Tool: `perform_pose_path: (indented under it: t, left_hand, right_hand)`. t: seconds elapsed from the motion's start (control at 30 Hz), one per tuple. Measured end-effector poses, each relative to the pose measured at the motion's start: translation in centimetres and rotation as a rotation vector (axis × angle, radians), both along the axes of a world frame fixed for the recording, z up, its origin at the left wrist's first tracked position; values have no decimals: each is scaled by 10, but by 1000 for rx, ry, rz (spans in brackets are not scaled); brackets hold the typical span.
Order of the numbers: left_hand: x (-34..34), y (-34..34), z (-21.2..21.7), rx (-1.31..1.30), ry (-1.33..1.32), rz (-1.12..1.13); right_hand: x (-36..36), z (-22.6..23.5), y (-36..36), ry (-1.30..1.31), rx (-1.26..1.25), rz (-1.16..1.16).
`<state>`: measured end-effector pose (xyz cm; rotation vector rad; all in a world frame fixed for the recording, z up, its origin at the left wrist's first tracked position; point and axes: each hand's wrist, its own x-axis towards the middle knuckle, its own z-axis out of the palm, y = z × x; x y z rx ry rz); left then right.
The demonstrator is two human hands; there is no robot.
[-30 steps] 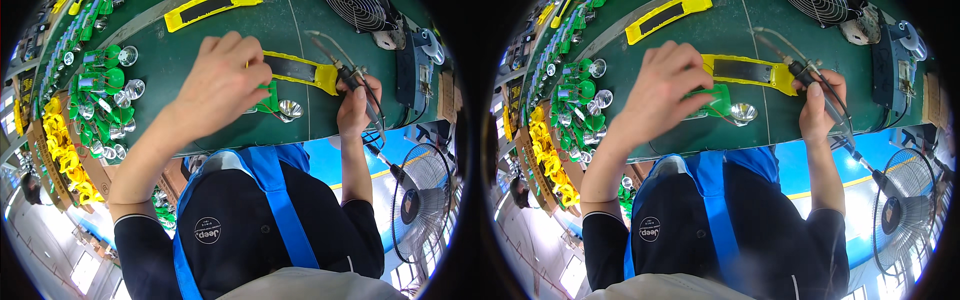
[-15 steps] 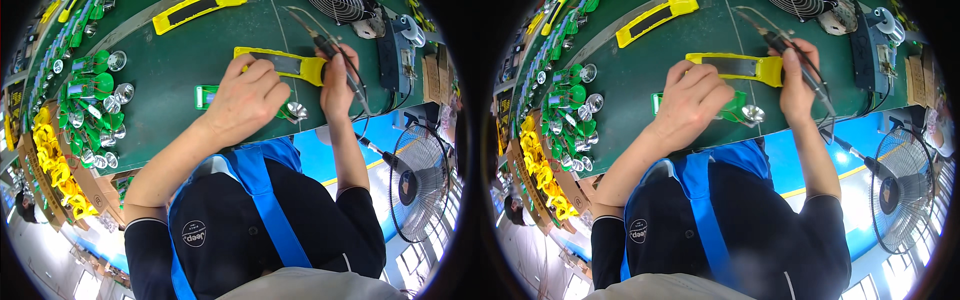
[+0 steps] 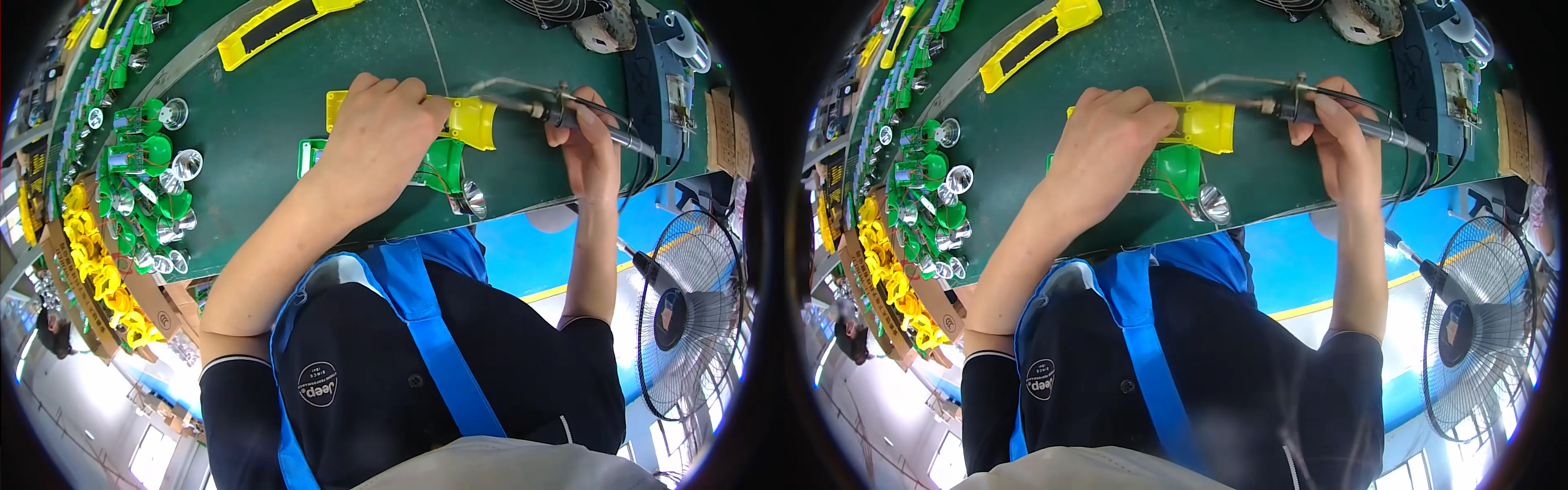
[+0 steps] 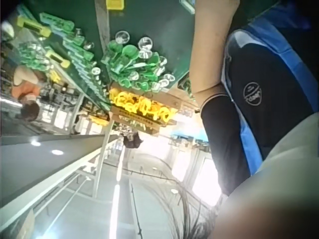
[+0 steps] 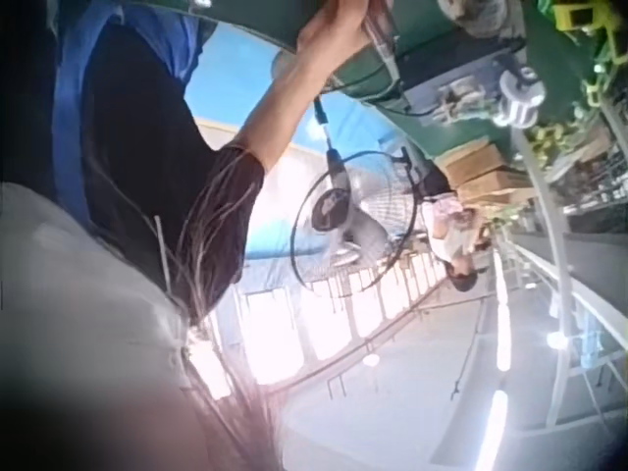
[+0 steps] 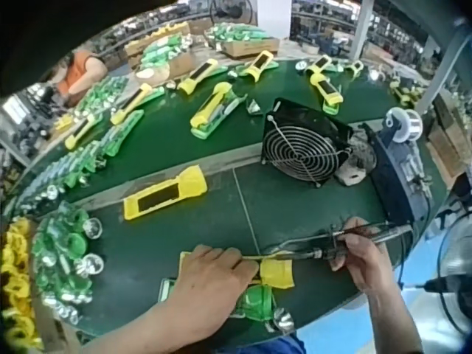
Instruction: Assembling hand-held flashlights by soldering components and wires onto circuit boards and housing them in plastic casings.
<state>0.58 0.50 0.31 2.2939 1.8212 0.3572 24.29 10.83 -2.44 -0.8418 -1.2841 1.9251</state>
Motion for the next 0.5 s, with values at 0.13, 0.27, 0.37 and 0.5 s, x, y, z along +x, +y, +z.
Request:
perform_pose_path:
  t: [0.13,0.27,0.37,0.5]
  left_hand:
    - [1,6,0,-90,-19,-11]
    - [3,8,4,-110,19,-10]
    - [4,11,8,-131,33,-10]
    - [4,14,10,-159,65,-38]
  right_hand:
    - [-2,3,10,-147,74,30]
    - [-8,9,15,-278,135,136]
    - [-14,12,17,-320,123,173]
    - [-16,13,21,-353,124,219]
